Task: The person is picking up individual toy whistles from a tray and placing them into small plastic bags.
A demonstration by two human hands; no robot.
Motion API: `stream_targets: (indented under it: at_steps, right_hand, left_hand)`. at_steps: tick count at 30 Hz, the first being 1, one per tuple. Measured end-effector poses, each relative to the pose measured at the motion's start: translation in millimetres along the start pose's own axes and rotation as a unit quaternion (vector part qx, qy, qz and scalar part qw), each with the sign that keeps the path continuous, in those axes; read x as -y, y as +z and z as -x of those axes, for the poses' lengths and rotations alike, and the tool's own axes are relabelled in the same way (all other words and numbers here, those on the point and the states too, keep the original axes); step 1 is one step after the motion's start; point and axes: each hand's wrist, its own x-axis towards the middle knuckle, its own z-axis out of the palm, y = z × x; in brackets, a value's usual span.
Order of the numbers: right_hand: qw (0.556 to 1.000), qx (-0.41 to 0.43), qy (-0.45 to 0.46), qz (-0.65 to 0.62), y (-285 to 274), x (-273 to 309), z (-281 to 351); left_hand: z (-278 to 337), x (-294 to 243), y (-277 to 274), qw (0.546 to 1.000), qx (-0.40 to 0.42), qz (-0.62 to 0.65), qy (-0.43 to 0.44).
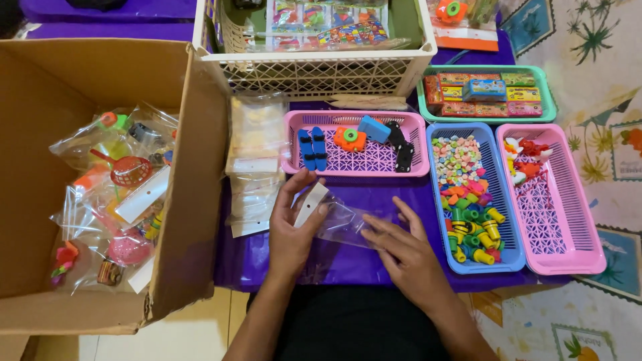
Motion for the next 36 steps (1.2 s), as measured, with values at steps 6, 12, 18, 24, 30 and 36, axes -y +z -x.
stream_targets:
  at_steps: [6, 12, 18, 24, 30, 36]
  right_hand:
    - [1.000, -0.001, 0.017, 0.013, 9, -19, 7]
    - [1.000, 0.004, 0.025, 0.015, 3, -23, 7]
    - [0.998, -0.028, 0.050, 0.014, 3, -23, 10]
    - [0.990, -0.079, 0.093, 0.071, 1, -19, 6]
    - [0.975, -0.101, 0.199, 0.001, 3, -22, 7]
    - [0.980, -0.084, 0.176, -0.043, -7, -6, 2]
  left_hand:
    - [5, 13, -7, 0.989, 0.036, -0.103, 0.099]
    - [10, 4, -5, 0.982, 0.031, -0.164, 0.088]
    - [14, -3, -4, 0.980, 0.004, -0.183, 0.072]
    - [17, -11, -5, 0.964, -0.018, -0.234, 0.123]
    - [23, -15, -6, 0.895, -0.013, -0.374, 0.244]
    - [27, -2, 2, 0.886, 0.023, -0.385, 0.257]
